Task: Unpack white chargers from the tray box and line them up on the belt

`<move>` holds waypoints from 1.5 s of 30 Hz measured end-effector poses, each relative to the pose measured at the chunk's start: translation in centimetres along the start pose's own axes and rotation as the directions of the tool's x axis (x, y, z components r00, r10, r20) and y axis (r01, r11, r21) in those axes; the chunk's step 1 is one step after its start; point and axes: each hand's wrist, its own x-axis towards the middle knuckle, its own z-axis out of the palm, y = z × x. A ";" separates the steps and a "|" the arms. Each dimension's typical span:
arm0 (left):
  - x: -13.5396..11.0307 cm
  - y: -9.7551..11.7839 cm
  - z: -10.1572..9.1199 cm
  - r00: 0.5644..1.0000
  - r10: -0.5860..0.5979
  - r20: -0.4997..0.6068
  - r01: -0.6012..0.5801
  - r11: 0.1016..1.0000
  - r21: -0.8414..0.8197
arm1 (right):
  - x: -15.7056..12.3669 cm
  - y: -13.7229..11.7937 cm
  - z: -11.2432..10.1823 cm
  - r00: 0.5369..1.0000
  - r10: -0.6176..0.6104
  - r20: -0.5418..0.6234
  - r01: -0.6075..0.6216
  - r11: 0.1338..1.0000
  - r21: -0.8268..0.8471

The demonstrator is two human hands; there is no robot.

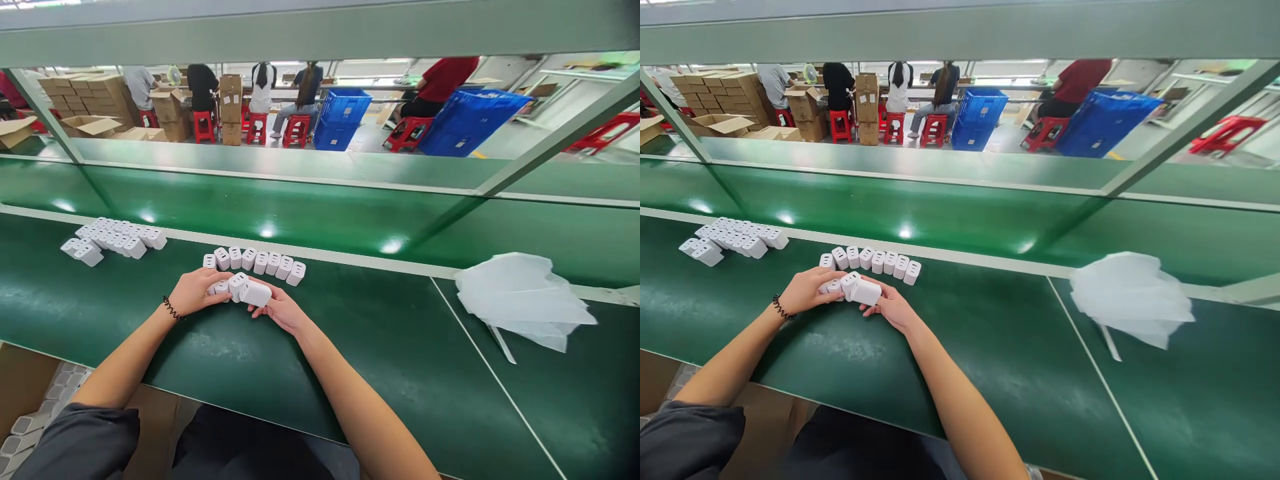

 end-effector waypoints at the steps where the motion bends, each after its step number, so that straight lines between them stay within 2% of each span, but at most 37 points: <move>1: 0.0 0.0 0.1 1.000 0.008 0.013 -0.008 1.000 0.019 | 0.0 0.0 0.0 1.000 0.010 0.007 -0.010 1.000 -0.009; 5: -0.2 0.1 0.3 0.997 0.062 0.052 -0.066 0.995 0.075 | -0.3 -0.3 -0.5 0.997 0.063 0.050 -0.061 0.997 -0.036; 12: -0.4 -0.3 0.2 0.959 0.269 0.091 -0.279 0.953 0.119 | -0.9 -1.2 -1.5 0.986 0.133 0.097 -0.115 0.979 -0.167; 17: -0.5 -0.1 0.5 0.965 0.259 0.034 -0.261 0.956 0.134 | -1.3 -1.5 -1.6 0.978 0.078 0.195 -0.033 0.974 -0.225; 23: -0.5 0.6 0.8 0.974 0.226 0.000 -0.225 0.968 0.115 | -1.9 -2.4 -2.6 0.942 0.085 0.325 -0.023 0.982 -0.190; 28: -0.5 1.1 0.6 0.976 0.216 0.028 -0.217 0.975 0.051 | -2.3 -3.4 -3.7 0.964 0.048 0.262 0.014 0.973 -0.231; 32: -0.7 1.2 0.4 0.980 0.193 0.055 -0.194 0.981 0.019 | -2.4 -3.1 -3.3 0.977 0.033 0.209 0.030 0.957 -0.289; 35: -0.7 1.1 0.4 0.980 0.188 0.071 -0.189 0.982 0.005 | -2.3 -2.7 -2.4 0.996 0.002 0.090 0.038 0.895 -0.445; 37: -0.7 1.0 0.5 0.980 0.189 0.066 -0.189 0.982 0.005 | -2.3 -2.8 -1.9 0.997 -0.045 0.062 0.073 0.797 -0.599; 40: -0.5 0.9 1.0 0.980 0.198 0.001 -0.198 0.980 0.023 | -2.7 -3.7 -1.9 0.981 -0.076 0.179 0.183 0.668 -0.721; 42: -0.3 0.9 1.3 0.977 0.197 -0.083 -0.194 0.980 0.036 | -3.3 -4.6 -2.3 0.963 -0.039 0.267 0.228 0.646 -0.729; 45: -0.2 0.8 1.1 0.960 0.161 -0.229 -0.166 0.986 -0.003 | -3.9 -5.4 -2.9 0.954 0.048 0.297 0.206 0.614 -0.762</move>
